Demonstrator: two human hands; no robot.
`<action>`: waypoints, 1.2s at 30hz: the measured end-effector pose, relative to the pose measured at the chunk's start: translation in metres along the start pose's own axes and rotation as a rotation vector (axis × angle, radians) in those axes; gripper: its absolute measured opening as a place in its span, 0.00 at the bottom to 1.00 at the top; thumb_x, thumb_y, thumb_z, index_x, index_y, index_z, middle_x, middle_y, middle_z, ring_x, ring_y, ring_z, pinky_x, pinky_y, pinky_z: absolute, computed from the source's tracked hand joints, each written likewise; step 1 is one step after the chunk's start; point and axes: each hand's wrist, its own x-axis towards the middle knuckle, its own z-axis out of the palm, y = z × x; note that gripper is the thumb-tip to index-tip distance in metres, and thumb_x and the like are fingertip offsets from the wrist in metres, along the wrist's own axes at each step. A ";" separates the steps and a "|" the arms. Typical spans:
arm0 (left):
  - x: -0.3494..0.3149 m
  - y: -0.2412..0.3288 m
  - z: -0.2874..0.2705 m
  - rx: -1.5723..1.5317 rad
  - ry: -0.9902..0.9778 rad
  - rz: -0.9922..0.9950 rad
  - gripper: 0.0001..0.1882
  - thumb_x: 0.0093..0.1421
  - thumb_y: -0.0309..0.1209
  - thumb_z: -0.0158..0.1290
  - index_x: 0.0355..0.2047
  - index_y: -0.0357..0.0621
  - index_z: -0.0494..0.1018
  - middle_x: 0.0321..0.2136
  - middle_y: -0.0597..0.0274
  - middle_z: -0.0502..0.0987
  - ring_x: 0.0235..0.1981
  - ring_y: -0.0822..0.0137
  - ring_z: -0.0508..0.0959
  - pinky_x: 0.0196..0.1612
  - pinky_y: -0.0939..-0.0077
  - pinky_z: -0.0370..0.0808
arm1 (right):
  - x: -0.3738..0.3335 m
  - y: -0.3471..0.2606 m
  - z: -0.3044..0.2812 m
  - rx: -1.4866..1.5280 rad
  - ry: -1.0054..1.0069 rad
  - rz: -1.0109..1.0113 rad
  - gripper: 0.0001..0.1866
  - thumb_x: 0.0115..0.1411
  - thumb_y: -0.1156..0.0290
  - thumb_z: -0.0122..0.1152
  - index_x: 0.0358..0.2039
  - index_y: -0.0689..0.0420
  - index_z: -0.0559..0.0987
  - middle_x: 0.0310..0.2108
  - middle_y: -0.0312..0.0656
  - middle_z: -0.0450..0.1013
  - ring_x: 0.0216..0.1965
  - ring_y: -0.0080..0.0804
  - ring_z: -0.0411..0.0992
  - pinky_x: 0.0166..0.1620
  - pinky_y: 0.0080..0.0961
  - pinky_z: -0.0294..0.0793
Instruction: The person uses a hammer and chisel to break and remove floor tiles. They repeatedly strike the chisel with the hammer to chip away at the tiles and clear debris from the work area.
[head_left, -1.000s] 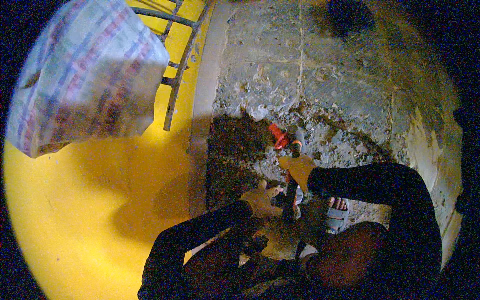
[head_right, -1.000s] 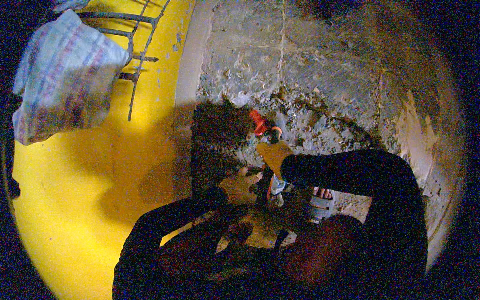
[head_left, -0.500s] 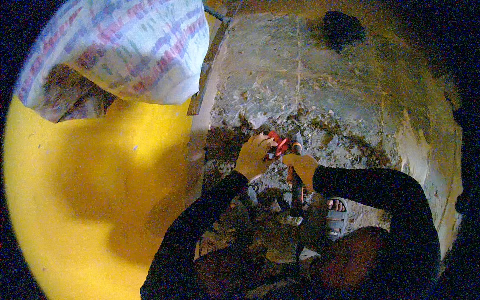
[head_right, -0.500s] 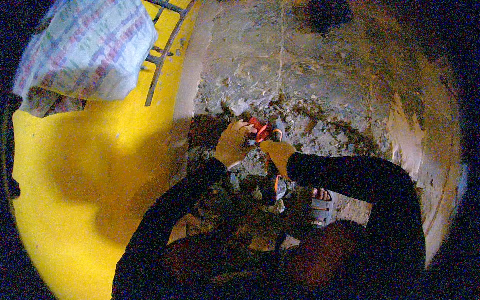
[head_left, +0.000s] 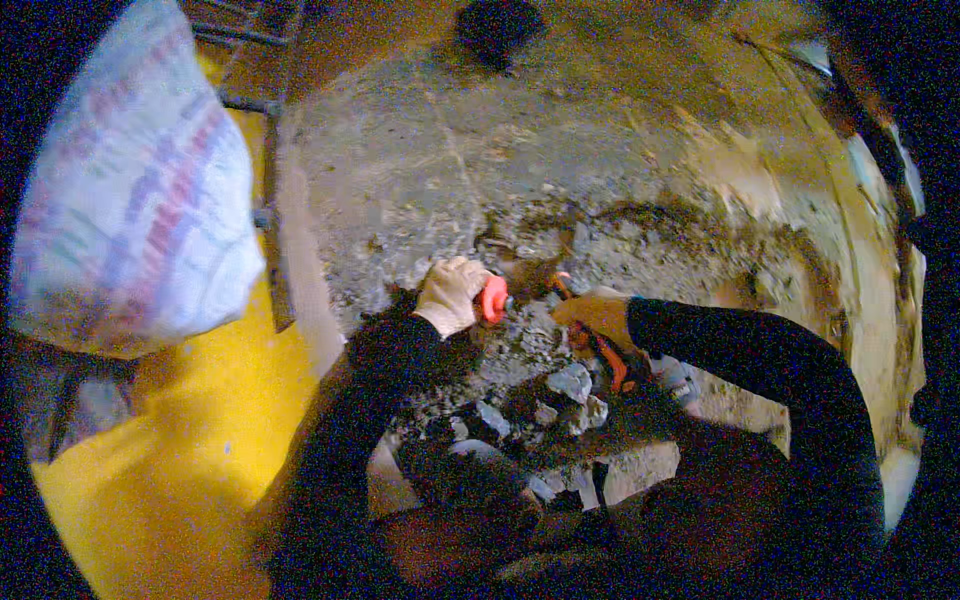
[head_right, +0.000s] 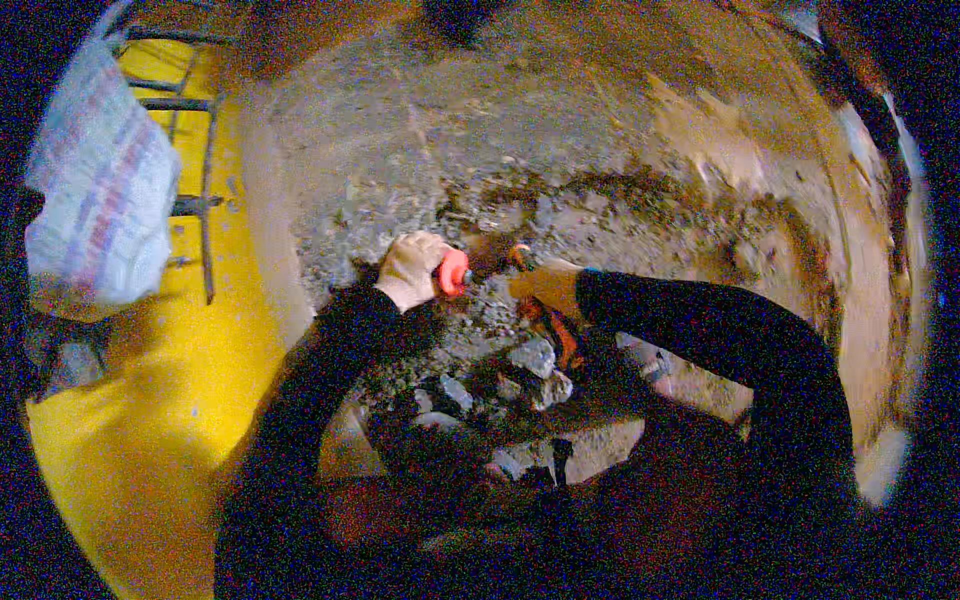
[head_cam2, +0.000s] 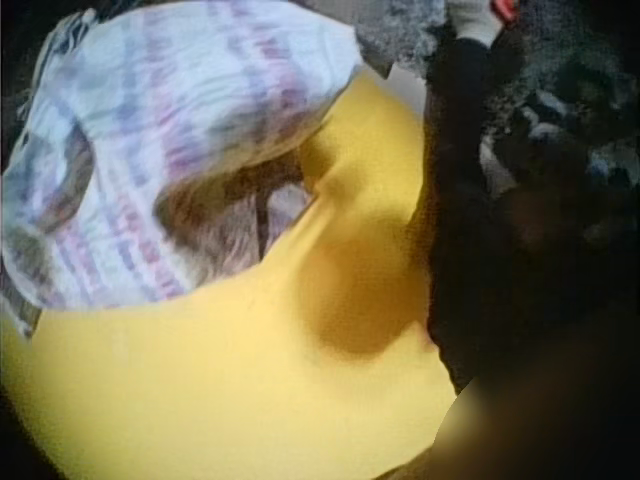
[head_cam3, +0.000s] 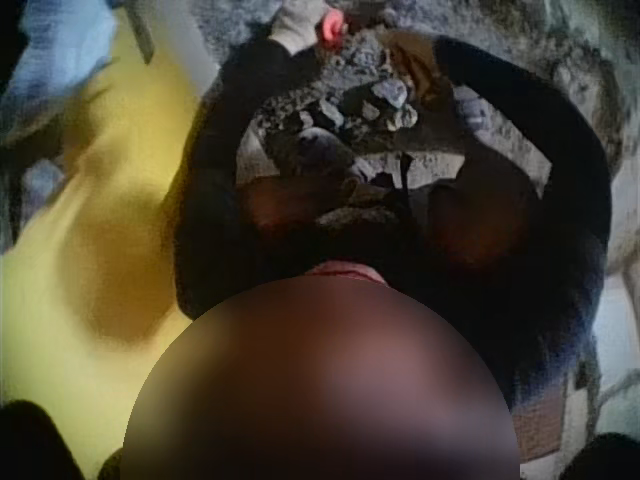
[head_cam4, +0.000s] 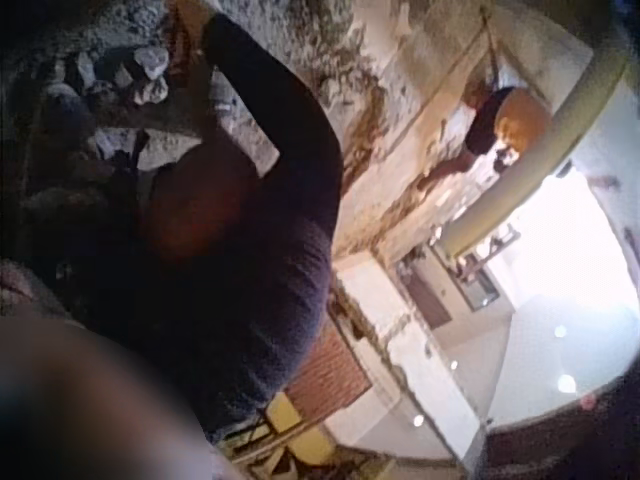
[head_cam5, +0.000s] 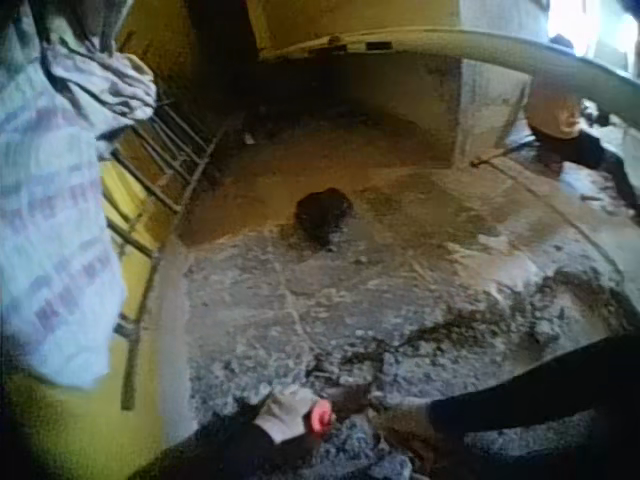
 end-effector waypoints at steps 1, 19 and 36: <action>-0.002 0.000 0.005 -0.051 -0.003 -0.020 0.20 0.40 0.45 0.69 0.33 0.56 0.79 0.32 0.63 0.78 0.38 0.54 0.79 0.42 0.57 0.76 | 0.001 0.004 0.002 -0.105 0.030 -0.050 0.16 0.59 0.58 0.67 0.25 0.57 0.79 0.22 0.41 0.77 0.19 0.33 0.75 0.22 0.35 0.74; -0.010 0.022 0.006 -0.086 -0.207 -0.199 0.20 0.51 0.44 0.67 0.41 0.50 0.78 0.39 0.54 0.77 0.44 0.48 0.78 0.48 0.55 0.76 | 0.011 0.066 0.109 1.113 -0.130 -0.410 0.14 0.66 0.58 0.59 0.28 0.49 0.69 0.21 0.32 0.65 0.22 0.25 0.66 0.26 0.26 0.67; -0.006 0.029 -0.003 0.168 -0.216 -0.166 0.21 0.54 0.44 0.66 0.43 0.48 0.77 0.41 0.54 0.78 0.48 0.48 0.77 0.48 0.55 0.78 | -0.047 0.058 0.043 1.271 0.944 -0.897 0.16 0.67 0.55 0.61 0.28 0.51 0.72 0.22 0.35 0.70 0.22 0.26 0.69 0.27 0.27 0.69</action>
